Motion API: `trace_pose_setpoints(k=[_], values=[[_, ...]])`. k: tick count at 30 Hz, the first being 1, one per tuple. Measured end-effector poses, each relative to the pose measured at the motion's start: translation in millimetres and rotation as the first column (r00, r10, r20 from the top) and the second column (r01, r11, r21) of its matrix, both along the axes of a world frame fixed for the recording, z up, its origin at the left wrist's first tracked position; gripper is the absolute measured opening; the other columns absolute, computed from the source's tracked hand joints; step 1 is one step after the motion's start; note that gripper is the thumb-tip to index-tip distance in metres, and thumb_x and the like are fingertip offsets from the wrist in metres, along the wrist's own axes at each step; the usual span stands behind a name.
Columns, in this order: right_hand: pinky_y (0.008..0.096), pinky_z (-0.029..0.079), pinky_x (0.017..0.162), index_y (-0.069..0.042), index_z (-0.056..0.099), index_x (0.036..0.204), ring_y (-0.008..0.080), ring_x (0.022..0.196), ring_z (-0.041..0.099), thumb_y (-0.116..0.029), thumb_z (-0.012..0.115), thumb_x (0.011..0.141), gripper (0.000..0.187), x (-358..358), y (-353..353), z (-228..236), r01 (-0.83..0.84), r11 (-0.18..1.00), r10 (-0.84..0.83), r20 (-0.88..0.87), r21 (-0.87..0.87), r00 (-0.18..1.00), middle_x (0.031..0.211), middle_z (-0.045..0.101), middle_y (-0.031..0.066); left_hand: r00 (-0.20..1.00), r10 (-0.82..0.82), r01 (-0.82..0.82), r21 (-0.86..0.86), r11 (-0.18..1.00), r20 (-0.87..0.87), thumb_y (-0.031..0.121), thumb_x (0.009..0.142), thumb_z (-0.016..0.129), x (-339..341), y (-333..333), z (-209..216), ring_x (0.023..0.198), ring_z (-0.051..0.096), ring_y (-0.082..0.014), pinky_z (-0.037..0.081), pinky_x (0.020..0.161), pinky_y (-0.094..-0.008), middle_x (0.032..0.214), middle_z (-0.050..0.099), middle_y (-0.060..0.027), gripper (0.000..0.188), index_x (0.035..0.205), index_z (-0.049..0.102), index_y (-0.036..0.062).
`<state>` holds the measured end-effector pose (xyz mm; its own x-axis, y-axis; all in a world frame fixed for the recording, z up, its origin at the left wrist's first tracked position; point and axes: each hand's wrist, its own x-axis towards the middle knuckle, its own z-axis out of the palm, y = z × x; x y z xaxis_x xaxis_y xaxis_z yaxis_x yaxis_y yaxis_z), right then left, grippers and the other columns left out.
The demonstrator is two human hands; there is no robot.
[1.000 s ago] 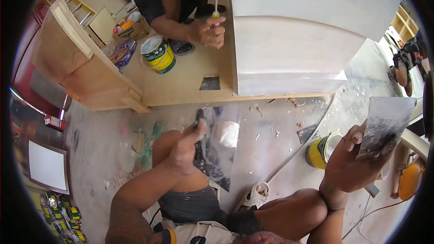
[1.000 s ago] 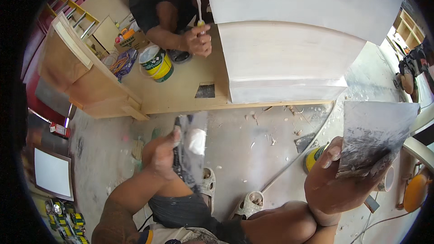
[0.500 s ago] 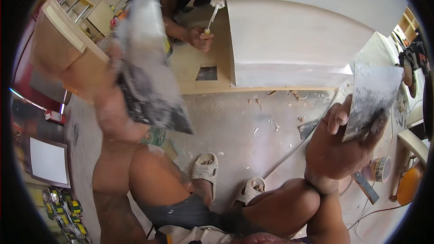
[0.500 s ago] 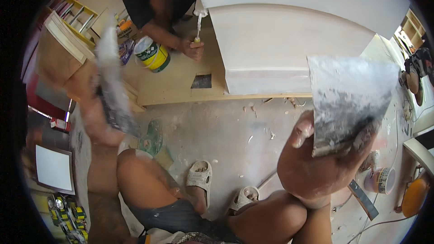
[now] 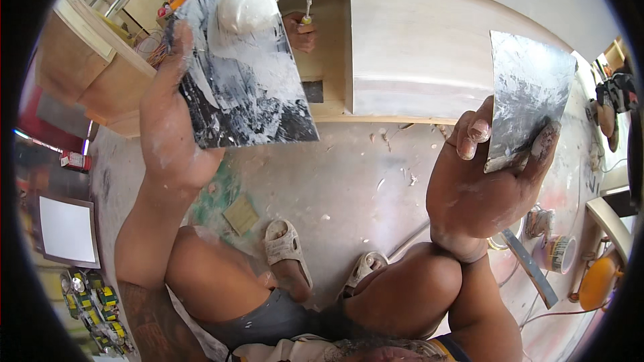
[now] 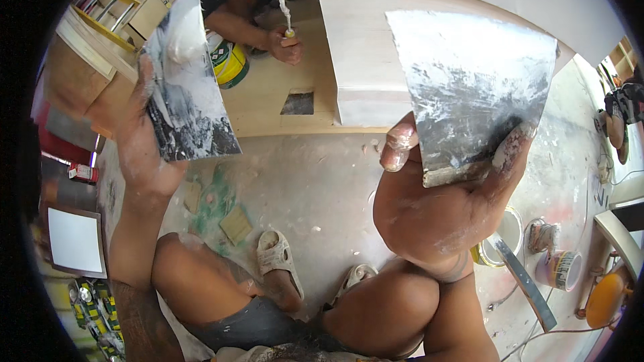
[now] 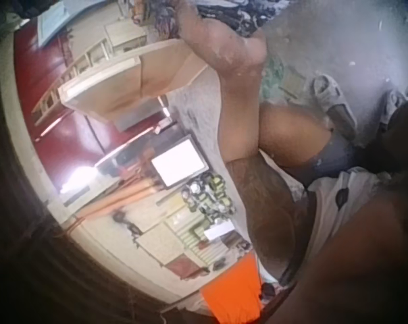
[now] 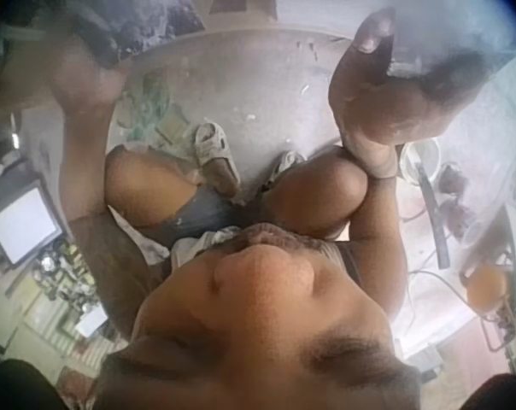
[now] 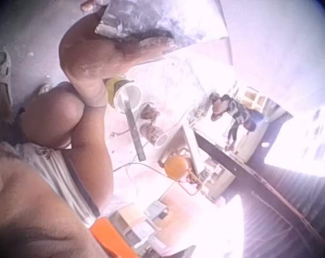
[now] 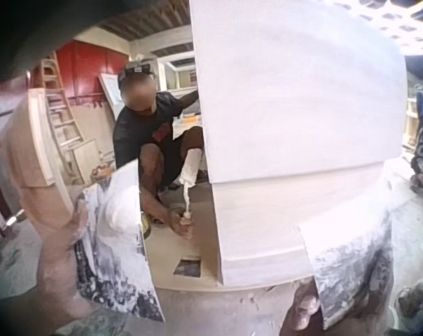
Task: The person applies putty to a wooden structure using putty knives, scooping the compound and spreading it along the surface and edges.
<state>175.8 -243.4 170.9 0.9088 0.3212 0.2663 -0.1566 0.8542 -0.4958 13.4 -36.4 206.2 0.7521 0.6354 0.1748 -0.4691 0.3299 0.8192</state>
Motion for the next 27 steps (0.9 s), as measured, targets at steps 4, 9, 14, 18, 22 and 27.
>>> trace_pose_setpoints(k=[4,9,14,18,22,27], values=[[0.0283,0.041,0.056,-0.004,0.056,0.119,0.0191,0.065,0.052,-0.034,0.040,0.104,0.037,7,-5,-2,0.084,0.995,-0.085,0.014,0.052,0.996,0.089,0.062,0.0115,0.987,-0.008,0.002,-0.039,0.999,-0.163,0.034,0.101,0.055,15,9,-16,0.104,0.068,-0.0216,0.055,0.092,-0.0383,0.121,0.067,-0.0068,0.040,0.129,0.057,0.0050],[0.0329,0.052,0.055,-0.005,0.058,0.117,0.0198,0.074,0.067,-0.040,0.051,0.098,0.040,26,-14,-37,0.207,0.966,-0.211,-0.010,-0.156,0.977,0.094,0.067,0.0090,0.982,-0.127,0.096,-0.211,0.973,-0.142,0.036,0.103,0.051,39,9,-76,0.112,0.063,-0.0205,0.049,0.101,-0.0403,0.128,0.063,-0.0064,0.042,0.133,0.054,0.0067],[0.0261,0.050,0.052,-0.002,0.060,0.115,0.0122,0.067,0.065,-0.020,0.064,0.096,0.027,30,-13,-78,-0.162,0.795,0.153,-0.065,-0.584,0.986,0.088,0.068,0.0056,0.991,-0.047,0.017,-0.235,0.972,-0.123,0.036,0.104,0.050,43,16,-150,0.118,0.058,-0.0229,0.047,0.103,-0.0403,0.134,0.057,-0.0073,0.044,0.136,0.049,0.0061],[0.0229,0.047,0.044,0.002,0.060,0.117,0.0101,0.056,0.063,-0.012,0.066,0.096,0.026,14,-21,-105,-0.127,0.554,0.344,0.087,-0.823,0.935,0.080,0.069,0.0062,0.997,0.069,-0.076,-0.187,0.979,-0.042,0.033,0.104,0.052,57,8,-197,0.118,0.057,-0.0213,0.048,0.100,-0.0397,0.130,0.058,-0.0061,0.043,0.134,0.049,0.0035],[0.0229,0.047,0.042,0.004,0.063,0.110,0.0090,0.053,0.061,-0.012,0.066,0.095,0.022,2,-22,-130,-0.091,0.424,0.242,0.016,-0.901,0.970,0.074,0.067,0.0047,0.986,0.136,-0.153,-0.216,0.964,-0.092,0.026,0.104,0.054,67,-13,-213,0.101,0.047,-0.0064,0.037,0.095,-0.0237,0.110,0.057,0.0025,0.030,0.119,0.058,0.0005],[0.0233,0.044,0.041,0.007,0.063,0.106,0.0074,0.050,0.057,-0.012,0.066,0.095,0.022,-16,-4,-138,0.004,0.405,0.228,0.105,-0.914,0.968,0.072,0.067,0.0044,0.985,0.061,-0.048,0.083,0.995,-0.159,0.022,0.106,0.049,55,-27,-225,0.087,0.046,-0.0050,0.040,0.081,-0.0215,0.097,0.056,0.0025,0.029,0.119,0.056,-0.0023]])
